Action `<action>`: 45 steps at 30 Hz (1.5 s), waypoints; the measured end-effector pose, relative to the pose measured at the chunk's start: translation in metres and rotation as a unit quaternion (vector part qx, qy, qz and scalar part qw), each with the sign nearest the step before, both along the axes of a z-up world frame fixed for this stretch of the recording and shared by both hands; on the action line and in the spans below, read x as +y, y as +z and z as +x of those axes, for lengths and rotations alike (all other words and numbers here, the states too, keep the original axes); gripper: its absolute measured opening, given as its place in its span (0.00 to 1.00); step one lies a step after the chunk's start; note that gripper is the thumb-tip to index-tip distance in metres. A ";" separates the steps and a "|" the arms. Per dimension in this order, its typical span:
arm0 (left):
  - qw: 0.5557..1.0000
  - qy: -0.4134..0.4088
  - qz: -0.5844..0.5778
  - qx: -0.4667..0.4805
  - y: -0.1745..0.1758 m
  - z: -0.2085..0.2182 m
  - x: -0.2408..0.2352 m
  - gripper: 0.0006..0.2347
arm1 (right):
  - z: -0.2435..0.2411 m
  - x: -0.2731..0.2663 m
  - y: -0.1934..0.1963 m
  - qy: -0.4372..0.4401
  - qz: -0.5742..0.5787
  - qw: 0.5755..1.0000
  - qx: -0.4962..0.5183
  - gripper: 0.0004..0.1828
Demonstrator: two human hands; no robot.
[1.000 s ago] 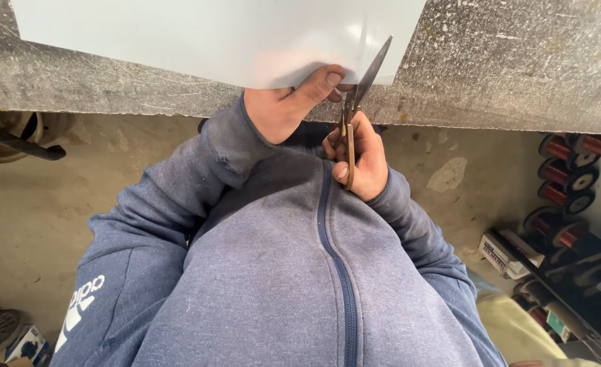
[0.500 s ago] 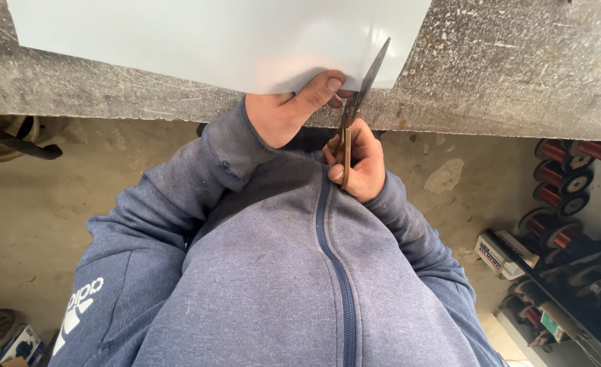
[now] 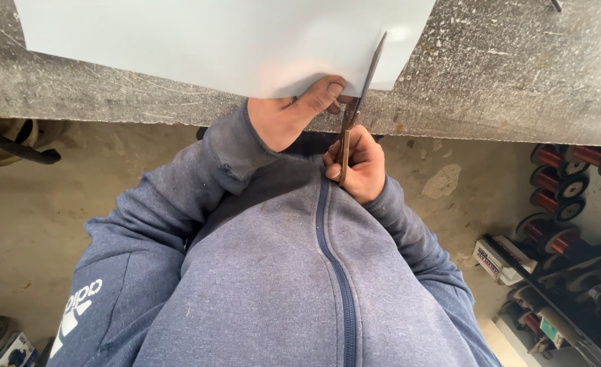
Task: Measure and mark a plastic sheet using a ruler and a metal scribe before cutting it.
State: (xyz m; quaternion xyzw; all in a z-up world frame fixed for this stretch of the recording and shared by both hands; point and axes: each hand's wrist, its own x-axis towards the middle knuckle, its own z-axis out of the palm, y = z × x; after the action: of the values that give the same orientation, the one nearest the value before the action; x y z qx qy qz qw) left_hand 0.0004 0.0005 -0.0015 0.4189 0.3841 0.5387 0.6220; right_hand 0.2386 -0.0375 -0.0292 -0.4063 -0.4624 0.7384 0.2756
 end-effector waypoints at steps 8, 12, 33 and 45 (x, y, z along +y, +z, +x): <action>0.999 -0.023 -0.039 0.019 0.011 -0.001 -0.002 0.12 | -0.003 0.003 0.003 -0.016 -0.036 0.999 0.024 0.32; 0.997 -0.024 -0.059 0.038 0.007 0.006 -0.010 0.11 | -0.002 0.002 0.000 -0.034 -0.022 0.997 0.059 0.32; 0.997 -0.037 -0.047 0.054 0.018 0.004 -0.013 0.12 | -0.005 0.001 0.002 -0.041 -0.030 0.999 0.014 0.27; 0.994 -0.049 -0.099 0.016 0.016 0.010 -0.021 0.09 | -0.003 -0.001 -0.005 -0.058 -0.039 0.997 0.031 0.29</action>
State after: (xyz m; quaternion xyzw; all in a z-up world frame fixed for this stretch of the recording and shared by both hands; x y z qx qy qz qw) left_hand 0.0101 -0.0204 0.0146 0.3823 0.4248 0.4597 0.6798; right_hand 0.2355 -0.0389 -0.0339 -0.4194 -0.4003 0.7509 0.3163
